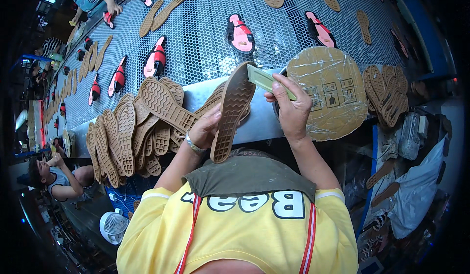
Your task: Applying glue to the bottom of shoe soles using a brush.
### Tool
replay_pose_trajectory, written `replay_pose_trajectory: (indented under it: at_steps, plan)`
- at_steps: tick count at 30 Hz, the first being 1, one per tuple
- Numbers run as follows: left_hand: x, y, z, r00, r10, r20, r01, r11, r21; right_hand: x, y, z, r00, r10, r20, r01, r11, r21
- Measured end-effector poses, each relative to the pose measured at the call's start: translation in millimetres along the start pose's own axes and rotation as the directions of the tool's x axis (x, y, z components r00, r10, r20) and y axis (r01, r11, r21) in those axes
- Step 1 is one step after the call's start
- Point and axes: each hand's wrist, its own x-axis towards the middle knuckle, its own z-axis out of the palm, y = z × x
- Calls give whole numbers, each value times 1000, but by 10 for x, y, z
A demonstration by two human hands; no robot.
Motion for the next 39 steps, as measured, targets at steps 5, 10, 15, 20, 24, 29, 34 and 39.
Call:
replay_pose_trajectory:
  at_steps: [5,10,15,20,24,29,34,39]
  plan:
    - [-1,49,-53,997,-47,61,43,996,76,-38,-13,42,998,-37,50,38,999,-19]
    - [45,108,-47,999,-48,20,47,997,62,-102,-19,134,986,-1,167,3,1000,-13]
    - [86,104,-76,998,-17,-63,15,999,-33,-173,37,210,968,-12,250,14,1000,-7]
    - [152,134,-68,991,2,-132,-22,988,-152,-306,64,312,958,19,287,-21,1000,1]
    - [235,180,-208,992,-104,-65,81,954,-289,-426,90,403,949,42,312,-42,999,-8]
    - [419,251,-290,997,-49,-55,32,961,-275,-556,86,525,933,-60,354,72,997,-21]
    - [579,333,-390,998,-53,-18,47,970,-238,-627,-4,553,871,-208,446,255,966,-48]
    - [598,352,-438,995,-97,18,98,987,-125,-661,-77,552,757,-350,552,454,889,-58]
